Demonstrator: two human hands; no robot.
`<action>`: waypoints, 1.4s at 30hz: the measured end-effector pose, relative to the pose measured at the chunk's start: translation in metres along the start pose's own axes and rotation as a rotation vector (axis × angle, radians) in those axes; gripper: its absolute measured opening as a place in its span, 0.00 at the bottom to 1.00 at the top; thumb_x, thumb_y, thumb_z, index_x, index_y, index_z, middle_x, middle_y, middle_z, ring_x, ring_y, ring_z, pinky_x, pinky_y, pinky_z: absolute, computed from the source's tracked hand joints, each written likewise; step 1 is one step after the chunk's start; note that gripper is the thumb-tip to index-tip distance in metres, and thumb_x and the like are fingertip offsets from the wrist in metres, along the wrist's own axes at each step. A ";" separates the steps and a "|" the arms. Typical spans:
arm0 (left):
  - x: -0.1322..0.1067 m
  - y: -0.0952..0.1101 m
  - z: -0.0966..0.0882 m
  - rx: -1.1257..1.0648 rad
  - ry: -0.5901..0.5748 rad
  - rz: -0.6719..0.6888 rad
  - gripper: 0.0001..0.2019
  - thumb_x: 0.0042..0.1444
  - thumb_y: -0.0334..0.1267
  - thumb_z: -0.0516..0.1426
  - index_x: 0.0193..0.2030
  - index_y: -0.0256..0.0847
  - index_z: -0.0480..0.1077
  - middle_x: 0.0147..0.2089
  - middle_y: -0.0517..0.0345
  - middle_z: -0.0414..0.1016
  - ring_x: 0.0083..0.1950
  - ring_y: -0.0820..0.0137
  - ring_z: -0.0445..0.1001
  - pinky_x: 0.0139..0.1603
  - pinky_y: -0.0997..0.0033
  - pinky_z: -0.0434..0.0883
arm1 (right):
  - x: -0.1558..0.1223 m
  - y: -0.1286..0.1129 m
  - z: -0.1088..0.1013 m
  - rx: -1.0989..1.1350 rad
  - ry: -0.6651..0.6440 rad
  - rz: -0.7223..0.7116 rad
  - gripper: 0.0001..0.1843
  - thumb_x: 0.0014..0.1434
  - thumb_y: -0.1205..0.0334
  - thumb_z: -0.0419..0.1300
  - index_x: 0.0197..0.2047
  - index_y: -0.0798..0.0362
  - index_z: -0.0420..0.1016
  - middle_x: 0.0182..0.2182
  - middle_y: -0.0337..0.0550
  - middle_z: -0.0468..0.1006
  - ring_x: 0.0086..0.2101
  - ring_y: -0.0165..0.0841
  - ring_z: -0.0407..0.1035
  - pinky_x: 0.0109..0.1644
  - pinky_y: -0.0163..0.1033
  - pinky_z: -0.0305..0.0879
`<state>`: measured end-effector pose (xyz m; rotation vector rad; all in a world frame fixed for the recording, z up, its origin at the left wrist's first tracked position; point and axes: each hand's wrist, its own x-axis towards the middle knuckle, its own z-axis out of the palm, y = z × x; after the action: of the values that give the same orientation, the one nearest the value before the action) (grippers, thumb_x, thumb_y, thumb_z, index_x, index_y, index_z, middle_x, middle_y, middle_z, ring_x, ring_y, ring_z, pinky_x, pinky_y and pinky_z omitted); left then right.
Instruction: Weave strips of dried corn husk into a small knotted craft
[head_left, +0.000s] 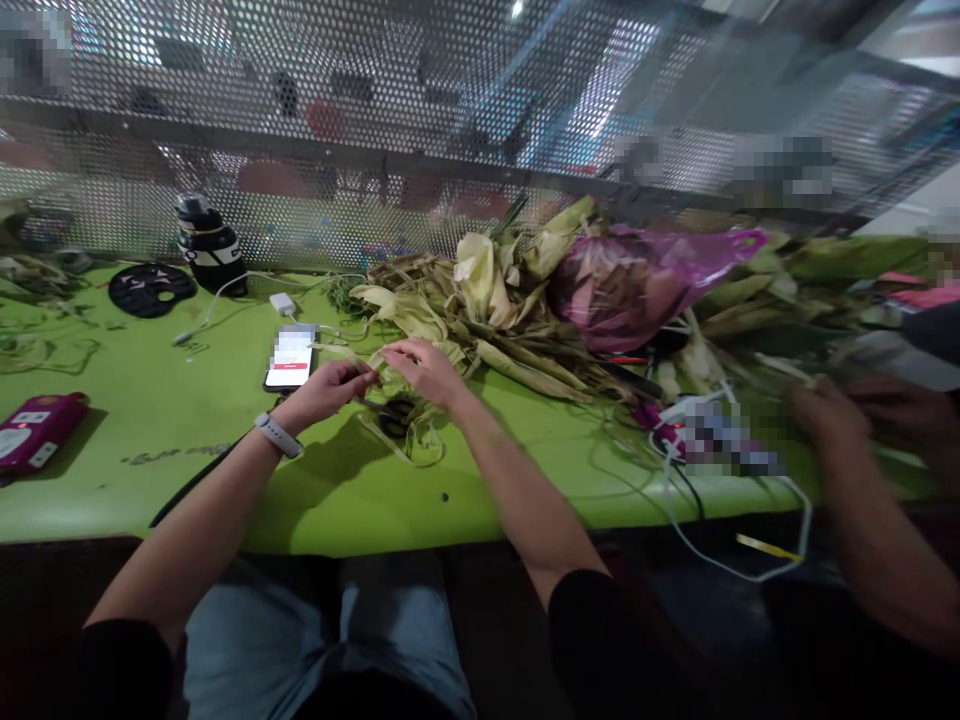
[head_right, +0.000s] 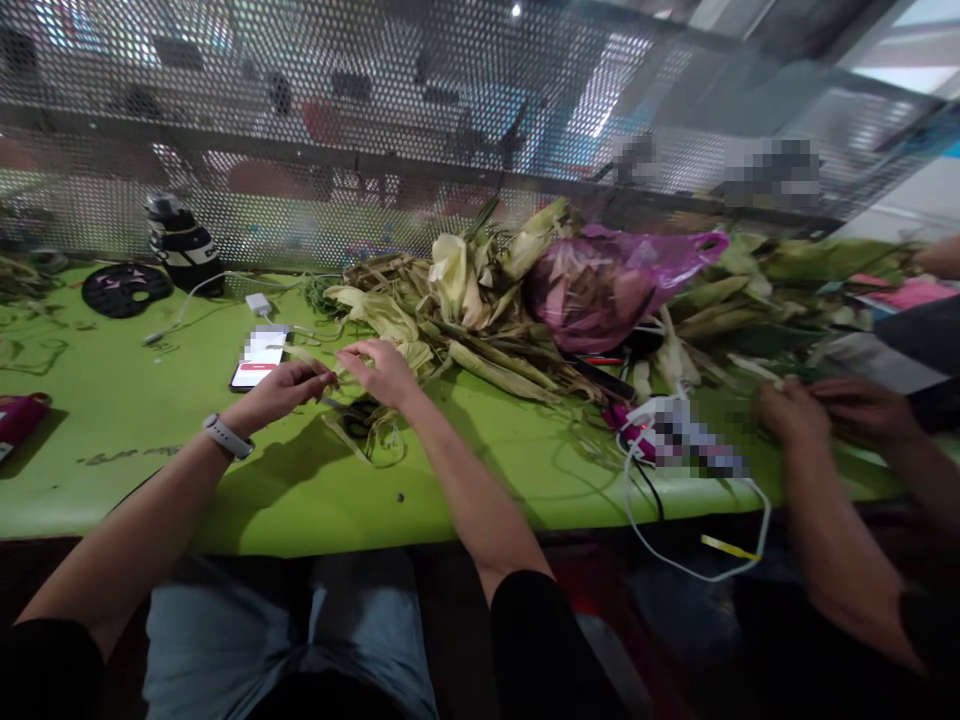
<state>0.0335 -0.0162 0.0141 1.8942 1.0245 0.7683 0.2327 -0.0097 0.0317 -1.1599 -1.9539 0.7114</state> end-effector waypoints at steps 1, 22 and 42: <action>-0.001 0.002 0.002 -0.011 -0.041 0.021 0.15 0.58 0.47 0.55 0.33 0.36 0.70 0.25 0.60 0.66 0.25 0.76 0.61 0.26 0.74 0.60 | 0.000 0.000 0.003 0.055 -0.031 -0.001 0.20 0.61 0.47 0.53 0.40 0.53 0.78 0.44 0.46 0.78 0.47 0.35 0.70 0.55 0.41 0.61; -0.002 0.003 0.004 -0.602 -0.034 -0.199 0.18 0.53 0.51 0.60 0.39 0.36 0.76 0.29 0.55 0.73 0.27 0.76 0.67 0.25 0.77 0.61 | 0.001 -0.004 0.004 0.553 -0.195 0.276 0.21 0.59 0.44 0.56 0.33 0.55 0.76 0.32 0.42 0.78 0.34 0.29 0.71 0.43 0.37 0.67; -0.002 0.007 0.001 -0.330 -0.005 -0.012 0.12 0.50 0.44 0.63 0.30 0.36 0.72 0.28 0.59 0.70 0.29 0.77 0.65 0.30 0.76 0.61 | 0.002 0.003 -0.013 0.300 -0.312 0.125 0.16 0.53 0.51 0.62 0.27 0.56 0.74 0.26 0.40 0.75 0.30 0.28 0.68 0.41 0.38 0.64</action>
<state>0.0363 -0.0203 0.0194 1.6047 0.8469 0.8672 0.2442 -0.0050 0.0376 -1.0381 -1.9457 1.2695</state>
